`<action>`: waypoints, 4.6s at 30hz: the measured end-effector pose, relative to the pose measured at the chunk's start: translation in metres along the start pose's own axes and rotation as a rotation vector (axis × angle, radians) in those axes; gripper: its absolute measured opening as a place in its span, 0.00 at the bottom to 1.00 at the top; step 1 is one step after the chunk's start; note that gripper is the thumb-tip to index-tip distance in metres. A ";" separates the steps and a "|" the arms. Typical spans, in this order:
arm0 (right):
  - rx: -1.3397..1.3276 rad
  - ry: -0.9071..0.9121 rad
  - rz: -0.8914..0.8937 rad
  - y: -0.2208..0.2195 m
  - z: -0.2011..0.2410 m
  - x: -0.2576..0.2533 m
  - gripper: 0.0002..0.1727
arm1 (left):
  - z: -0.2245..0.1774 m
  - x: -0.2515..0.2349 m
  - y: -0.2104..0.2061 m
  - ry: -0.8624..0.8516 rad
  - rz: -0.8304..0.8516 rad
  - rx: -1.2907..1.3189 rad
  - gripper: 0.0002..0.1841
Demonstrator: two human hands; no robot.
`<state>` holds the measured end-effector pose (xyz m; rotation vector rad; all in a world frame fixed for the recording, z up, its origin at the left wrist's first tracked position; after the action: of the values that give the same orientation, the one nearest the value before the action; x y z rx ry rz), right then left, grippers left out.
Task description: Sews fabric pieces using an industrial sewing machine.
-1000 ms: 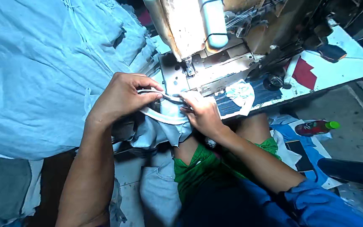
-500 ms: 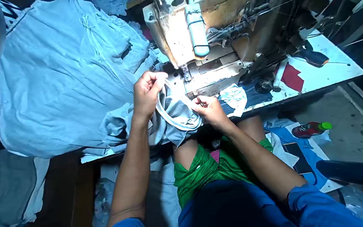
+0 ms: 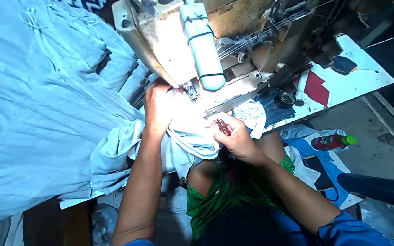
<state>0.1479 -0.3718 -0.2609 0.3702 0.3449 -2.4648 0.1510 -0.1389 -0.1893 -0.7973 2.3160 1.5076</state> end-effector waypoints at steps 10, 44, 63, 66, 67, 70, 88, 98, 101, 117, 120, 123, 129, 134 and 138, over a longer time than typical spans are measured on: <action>0.005 0.030 -0.155 -0.005 -0.002 -0.026 0.07 | 0.006 -0.038 -0.013 0.238 0.200 0.466 0.32; 0.646 0.637 0.530 0.013 0.029 -0.058 0.19 | -0.060 0.150 0.087 -0.354 0.094 0.060 0.13; 0.238 0.217 0.085 0.010 0.015 0.035 0.05 | -0.024 0.116 0.008 -0.335 -0.126 -0.204 0.09; 0.260 0.178 0.022 0.005 0.014 0.022 0.04 | -0.023 0.103 0.010 -0.353 -0.117 -0.209 0.09; 0.257 0.162 0.013 0.004 0.012 0.018 0.04 | -0.022 0.098 0.011 -0.352 -0.111 -0.207 0.09; 0.230 0.153 0.010 0.004 0.008 0.005 0.04 | -0.019 0.086 0.015 -0.332 -0.070 -0.161 0.09; 0.244 0.358 -0.006 -0.008 0.038 -0.012 0.06 | -0.025 0.090 -0.018 -0.323 -0.342 -0.056 0.08; 0.188 0.287 -0.021 0.002 0.014 0.001 0.05 | -0.014 0.092 0.011 -0.437 -0.145 -0.140 0.13; 0.178 0.261 -0.030 0.003 0.009 0.002 0.05 | -0.012 0.088 0.016 -0.453 -0.061 -0.177 0.15; 0.278 0.294 -0.105 -0.012 0.000 -0.028 0.08 | -0.022 0.070 0.026 -0.412 0.130 -0.023 0.13; 0.240 0.354 -0.105 -0.012 -0.012 -0.043 0.08 | -0.022 0.076 0.043 -0.444 0.239 -0.053 0.19; 0.292 0.372 -0.099 -0.012 -0.012 -0.046 0.07 | 0.004 0.071 0.075 -0.371 0.284 -0.266 0.28; 0.468 0.411 -0.013 -0.011 -0.004 -0.052 0.08 | 0.008 0.079 0.126 -0.272 0.131 -0.105 0.21; 0.557 0.361 0.401 0.001 0.047 -0.019 0.07 | -0.041 0.126 0.082 -0.403 0.098 0.340 0.11; 0.548 0.388 0.443 0.011 0.041 0.026 0.07 | -0.036 0.158 0.017 -0.404 0.002 0.434 0.13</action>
<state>0.1267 -0.4079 -0.2332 1.0392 -0.2526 -2.0023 0.0155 -0.2137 -0.2392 -0.3391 2.2039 0.9904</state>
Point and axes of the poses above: each hand's wrist, its own x-axis away from the middle knuckle, its own y-axis out of the back of the hand, z = x × y, the point moved 1 cm from there along -x, towards the middle knuckle, and after that the axes turned 6 degrees about y, right-handed, at the moved point
